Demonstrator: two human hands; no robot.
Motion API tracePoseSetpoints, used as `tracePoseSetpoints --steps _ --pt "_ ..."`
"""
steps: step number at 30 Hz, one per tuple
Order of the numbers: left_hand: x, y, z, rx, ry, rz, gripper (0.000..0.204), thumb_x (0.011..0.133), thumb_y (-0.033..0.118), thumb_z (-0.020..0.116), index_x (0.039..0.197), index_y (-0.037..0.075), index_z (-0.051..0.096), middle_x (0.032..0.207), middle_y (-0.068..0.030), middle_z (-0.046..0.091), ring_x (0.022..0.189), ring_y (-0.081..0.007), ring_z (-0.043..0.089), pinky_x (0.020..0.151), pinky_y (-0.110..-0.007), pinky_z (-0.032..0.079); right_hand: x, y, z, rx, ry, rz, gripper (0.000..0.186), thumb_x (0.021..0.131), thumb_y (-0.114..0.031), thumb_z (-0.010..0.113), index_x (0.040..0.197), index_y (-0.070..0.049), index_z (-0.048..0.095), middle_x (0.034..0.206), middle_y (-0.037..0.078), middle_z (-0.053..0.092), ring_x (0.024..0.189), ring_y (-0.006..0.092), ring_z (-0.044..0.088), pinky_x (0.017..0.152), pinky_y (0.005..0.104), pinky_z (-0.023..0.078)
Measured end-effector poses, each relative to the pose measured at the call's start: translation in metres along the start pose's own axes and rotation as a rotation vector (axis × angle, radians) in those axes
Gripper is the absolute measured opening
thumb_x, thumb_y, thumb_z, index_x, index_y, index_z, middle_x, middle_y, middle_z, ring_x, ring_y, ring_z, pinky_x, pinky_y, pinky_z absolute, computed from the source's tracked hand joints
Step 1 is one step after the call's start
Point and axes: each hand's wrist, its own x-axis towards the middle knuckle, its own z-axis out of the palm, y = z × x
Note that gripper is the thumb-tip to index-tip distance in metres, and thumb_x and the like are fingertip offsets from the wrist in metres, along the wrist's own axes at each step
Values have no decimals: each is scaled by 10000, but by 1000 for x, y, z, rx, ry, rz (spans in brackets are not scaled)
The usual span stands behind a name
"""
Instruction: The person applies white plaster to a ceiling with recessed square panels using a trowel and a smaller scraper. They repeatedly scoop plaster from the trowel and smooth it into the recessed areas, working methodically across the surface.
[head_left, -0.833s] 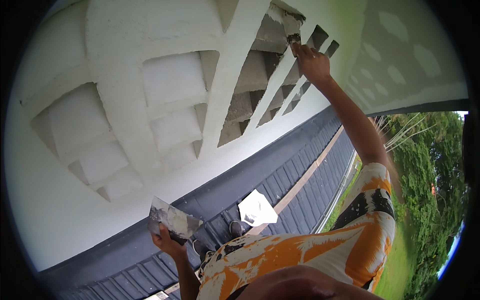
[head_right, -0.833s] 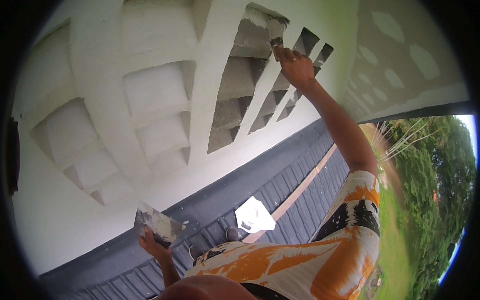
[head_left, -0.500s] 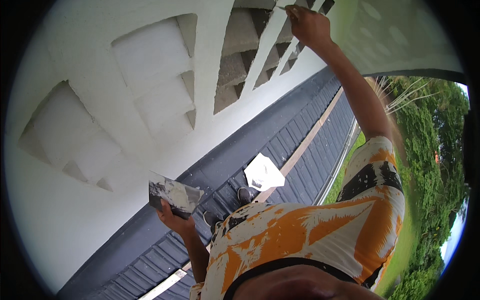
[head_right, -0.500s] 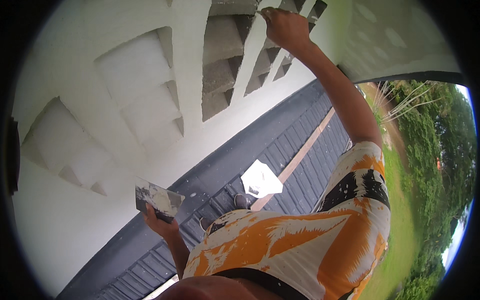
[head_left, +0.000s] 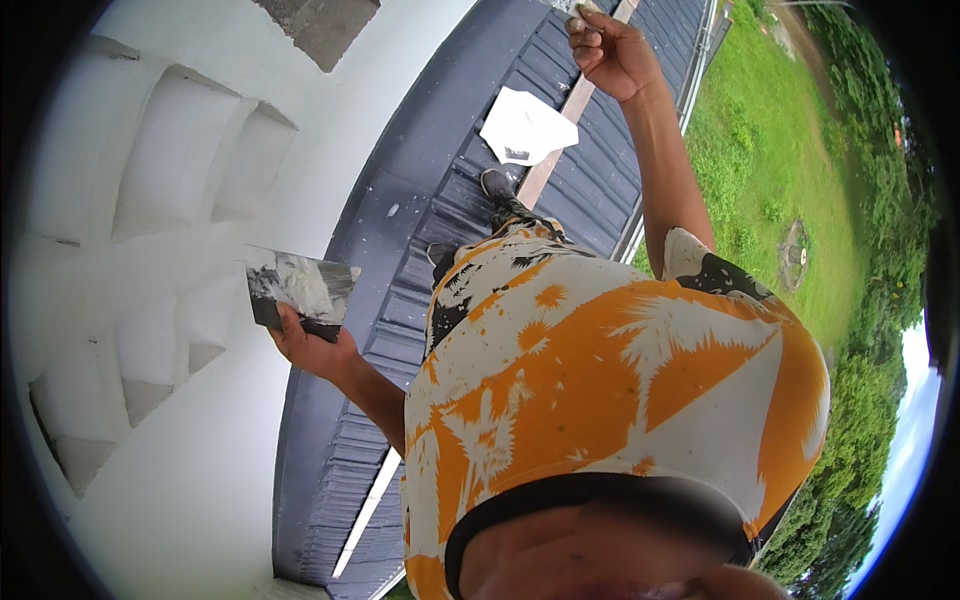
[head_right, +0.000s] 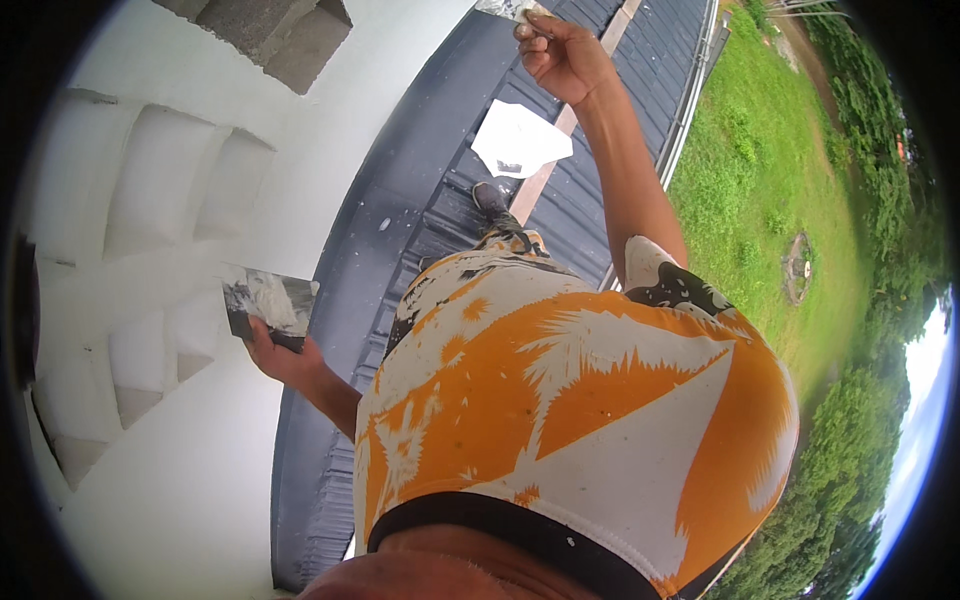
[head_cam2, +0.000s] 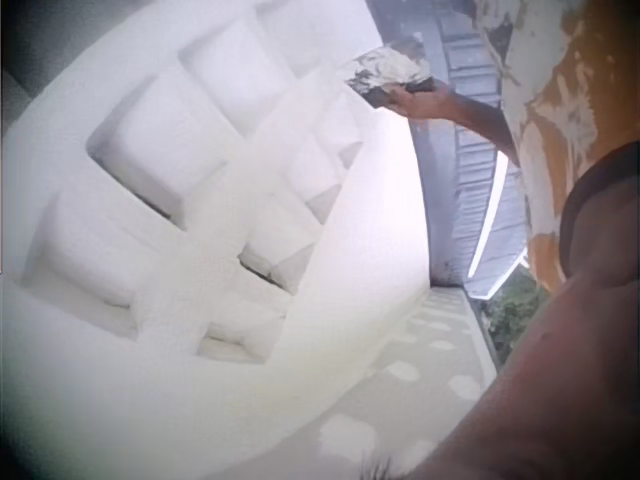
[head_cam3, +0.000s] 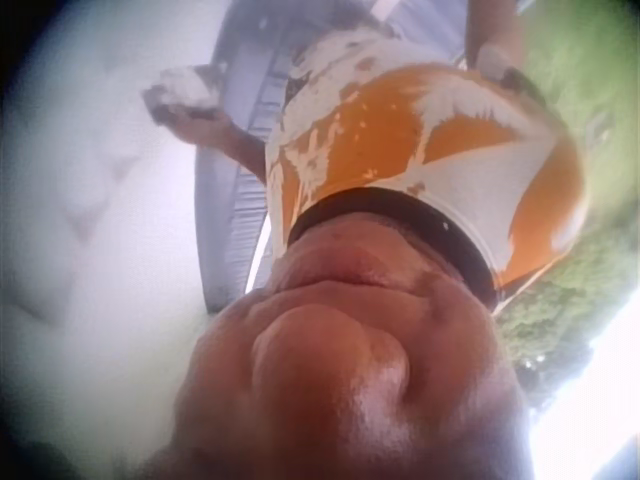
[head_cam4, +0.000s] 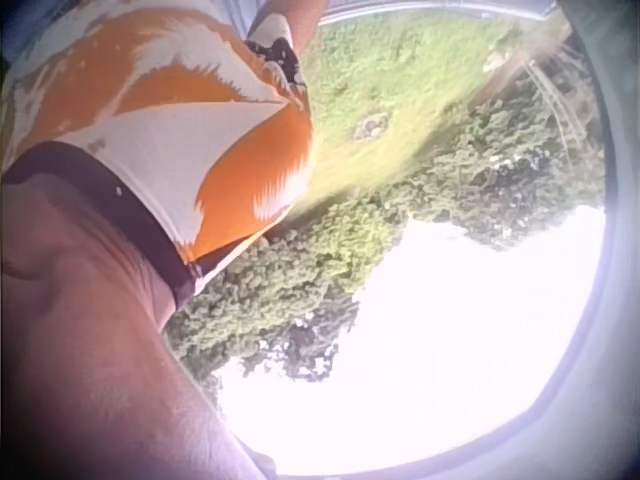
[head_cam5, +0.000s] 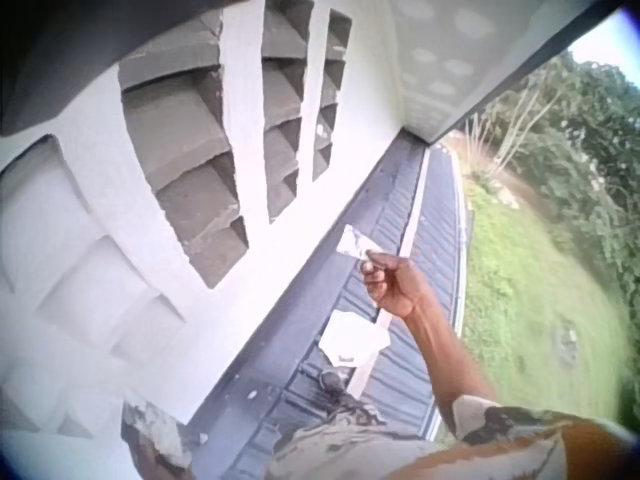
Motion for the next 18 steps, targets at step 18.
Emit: tracePoseSetpoints --steps 18 --pt "32 -26 159 89 -506 -116 221 936 53 601 1152 12 615 999 -10 646 893 -76 576 838 -239 455 -35 57 140 -1940 -455 -824 417 692 47 679 1033 -177 763 745 20 603 611 186 601 464 333 434"
